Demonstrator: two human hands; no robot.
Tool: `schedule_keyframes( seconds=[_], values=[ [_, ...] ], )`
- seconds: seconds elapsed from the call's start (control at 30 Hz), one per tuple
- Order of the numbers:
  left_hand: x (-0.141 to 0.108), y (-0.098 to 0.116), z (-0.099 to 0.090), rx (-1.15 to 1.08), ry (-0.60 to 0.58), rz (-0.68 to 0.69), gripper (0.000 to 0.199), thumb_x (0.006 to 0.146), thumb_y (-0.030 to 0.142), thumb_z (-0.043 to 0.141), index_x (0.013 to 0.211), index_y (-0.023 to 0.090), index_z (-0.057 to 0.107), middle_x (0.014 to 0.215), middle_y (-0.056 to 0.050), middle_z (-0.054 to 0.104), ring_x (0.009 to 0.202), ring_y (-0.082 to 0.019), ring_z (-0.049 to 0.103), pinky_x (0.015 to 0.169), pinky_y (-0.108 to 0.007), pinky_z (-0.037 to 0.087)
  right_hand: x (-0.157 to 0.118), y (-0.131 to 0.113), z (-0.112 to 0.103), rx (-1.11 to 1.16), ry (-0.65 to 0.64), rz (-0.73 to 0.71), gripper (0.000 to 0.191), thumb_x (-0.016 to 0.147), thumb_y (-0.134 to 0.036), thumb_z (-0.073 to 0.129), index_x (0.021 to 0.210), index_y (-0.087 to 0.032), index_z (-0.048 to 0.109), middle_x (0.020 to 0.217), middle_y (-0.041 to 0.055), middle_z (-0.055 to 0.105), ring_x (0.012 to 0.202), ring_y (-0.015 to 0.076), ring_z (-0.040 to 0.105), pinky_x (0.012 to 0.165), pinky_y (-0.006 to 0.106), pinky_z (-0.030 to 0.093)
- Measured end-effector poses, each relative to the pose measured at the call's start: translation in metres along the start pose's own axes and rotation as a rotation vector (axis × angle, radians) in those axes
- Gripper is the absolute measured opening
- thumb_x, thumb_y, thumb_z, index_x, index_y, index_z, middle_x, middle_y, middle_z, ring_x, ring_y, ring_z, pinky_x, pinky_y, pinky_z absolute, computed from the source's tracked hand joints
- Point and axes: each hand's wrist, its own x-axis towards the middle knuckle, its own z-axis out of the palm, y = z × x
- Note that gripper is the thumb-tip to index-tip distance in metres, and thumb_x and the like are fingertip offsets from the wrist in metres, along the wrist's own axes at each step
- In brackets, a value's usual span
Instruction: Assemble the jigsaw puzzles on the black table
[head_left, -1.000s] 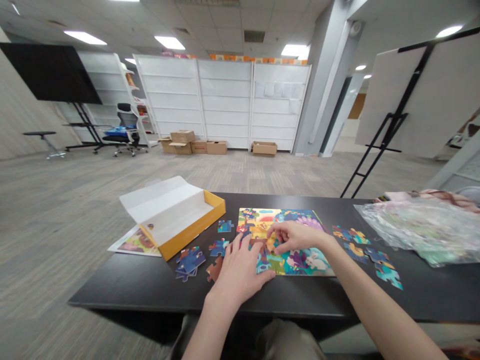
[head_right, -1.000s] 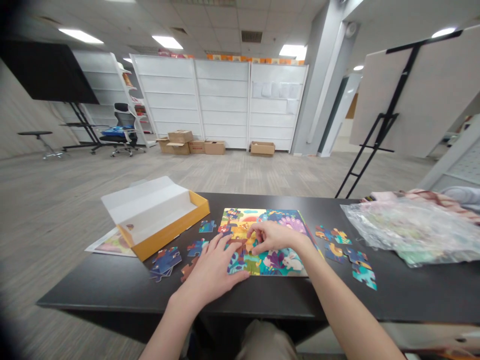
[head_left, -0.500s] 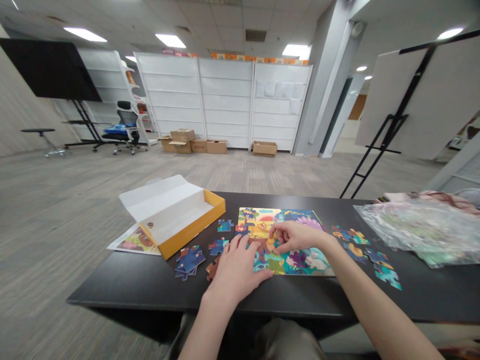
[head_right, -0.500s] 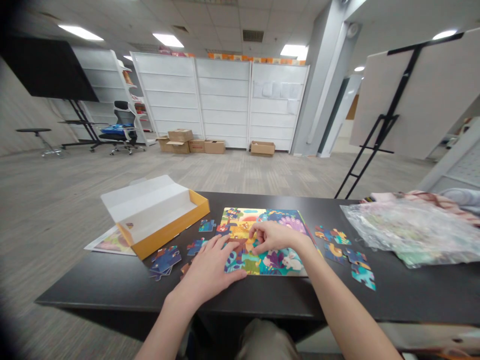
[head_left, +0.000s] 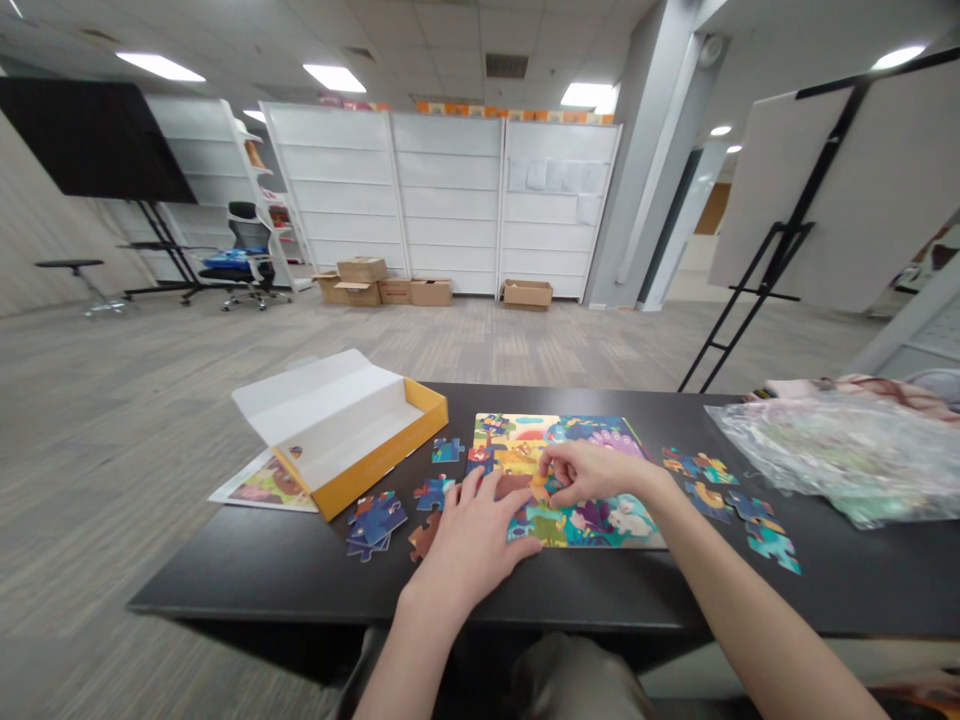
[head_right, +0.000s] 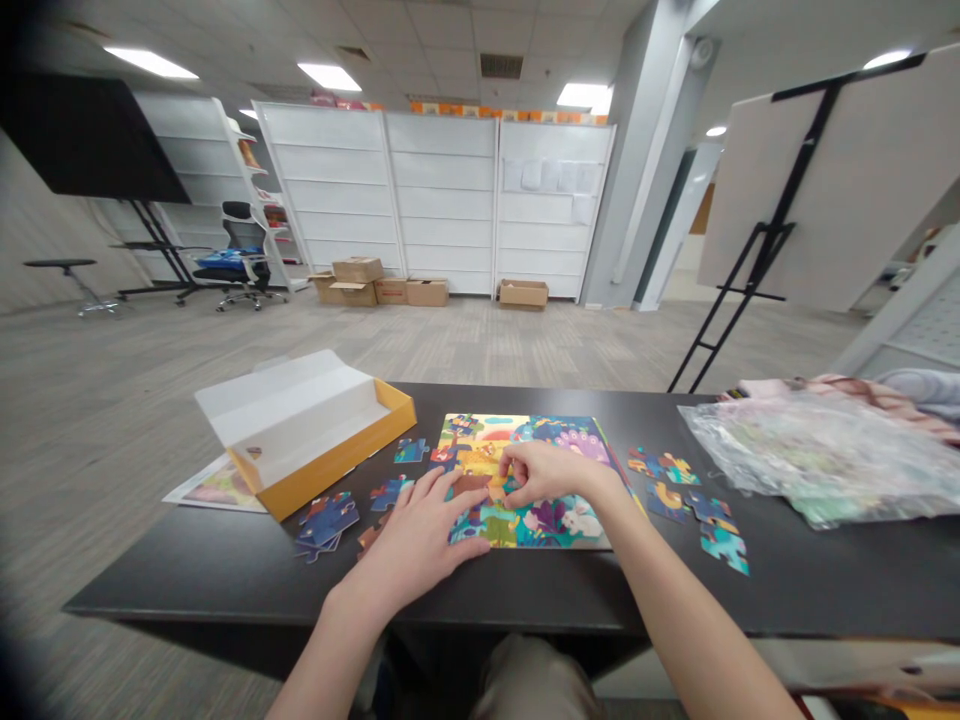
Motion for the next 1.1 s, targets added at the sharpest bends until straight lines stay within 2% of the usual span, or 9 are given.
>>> schedule_keyframes(
  seconds=[0.17,0.43,0.57,0.73,0.9,1.0,1.1],
  values=[
    [0.0,0.002,-0.001,0.023,-0.016,0.01,0.047,0.088,0.049,0.065,0.134,0.04,0.059,0.145,-0.009,0.052,0.14,-0.038,0.038,0.111,-0.06,0.033,0.0,0.007,-0.003,0.082,-0.041,-0.017,0.038,0.071,-0.038,0.077,0.101,-0.017,0.065,0.071,-0.0031,0.06,0.061,0.0119,0.054,0.055,0.023,0.039],
    [-0.001,0.01,0.003,0.084,-0.012,-0.034,0.044,0.091,0.046,0.062,0.134,0.038,0.059,0.148,-0.011,0.05,0.138,-0.039,0.04,0.107,-0.063,0.036,0.002,0.011,-0.004,0.06,-0.029,-0.005,0.037,0.073,-0.041,0.076,0.099,-0.016,0.067,0.07,-0.0011,0.062,0.061,0.013,0.056,0.054,0.023,0.039],
    [-0.001,0.014,0.005,0.111,0.004,-0.041,0.043,0.092,0.045,0.061,0.134,0.037,0.058,0.149,-0.012,0.049,0.136,-0.039,0.043,0.106,-0.063,0.036,0.002,0.01,-0.004,0.037,0.009,-0.017,0.032,0.074,-0.039,0.074,0.097,-0.017,0.07,0.07,0.0003,0.065,0.061,0.0137,0.058,0.054,0.022,0.04],
    [-0.002,0.019,0.003,0.123,0.004,-0.052,0.041,0.092,0.044,0.062,0.131,0.033,0.059,0.144,-0.012,0.053,0.133,-0.038,0.046,0.104,-0.059,0.04,0.004,0.004,-0.001,-0.002,0.11,-0.131,0.025,0.083,-0.033,0.064,0.099,-0.017,0.075,0.071,0.0019,0.07,0.061,0.0138,0.059,0.057,0.023,0.041],
    [-0.002,0.022,0.0,0.154,0.002,-0.057,0.038,0.091,0.046,0.063,0.125,0.029,0.063,0.14,-0.013,0.056,0.13,-0.039,0.048,0.101,-0.059,0.042,0.007,-0.001,0.004,0.064,0.01,-0.174,0.026,0.084,-0.031,0.061,0.1,-0.018,0.078,0.077,0.0033,0.075,0.066,0.0153,0.065,0.062,0.023,0.047],
    [-0.002,0.02,0.0,0.147,0.008,-0.05,0.038,0.09,0.047,0.063,0.124,0.029,0.063,0.139,-0.012,0.056,0.129,-0.038,0.049,0.1,-0.057,0.044,0.004,-0.001,-0.001,0.031,0.08,-0.157,0.025,0.083,-0.031,0.061,0.098,-0.018,0.077,0.075,0.0029,0.074,0.064,0.015,0.063,0.061,0.023,0.045],
    [-0.002,0.018,0.002,0.133,0.027,-0.039,0.04,0.09,0.049,0.063,0.126,0.03,0.062,0.14,-0.012,0.056,0.129,-0.038,0.048,0.1,-0.057,0.044,-0.001,0.004,-0.01,0.062,0.145,-0.107,0.02,0.08,-0.032,0.065,0.088,-0.016,0.074,0.073,0.0034,0.071,0.064,0.0151,0.062,0.059,0.023,0.044]
  ],
)
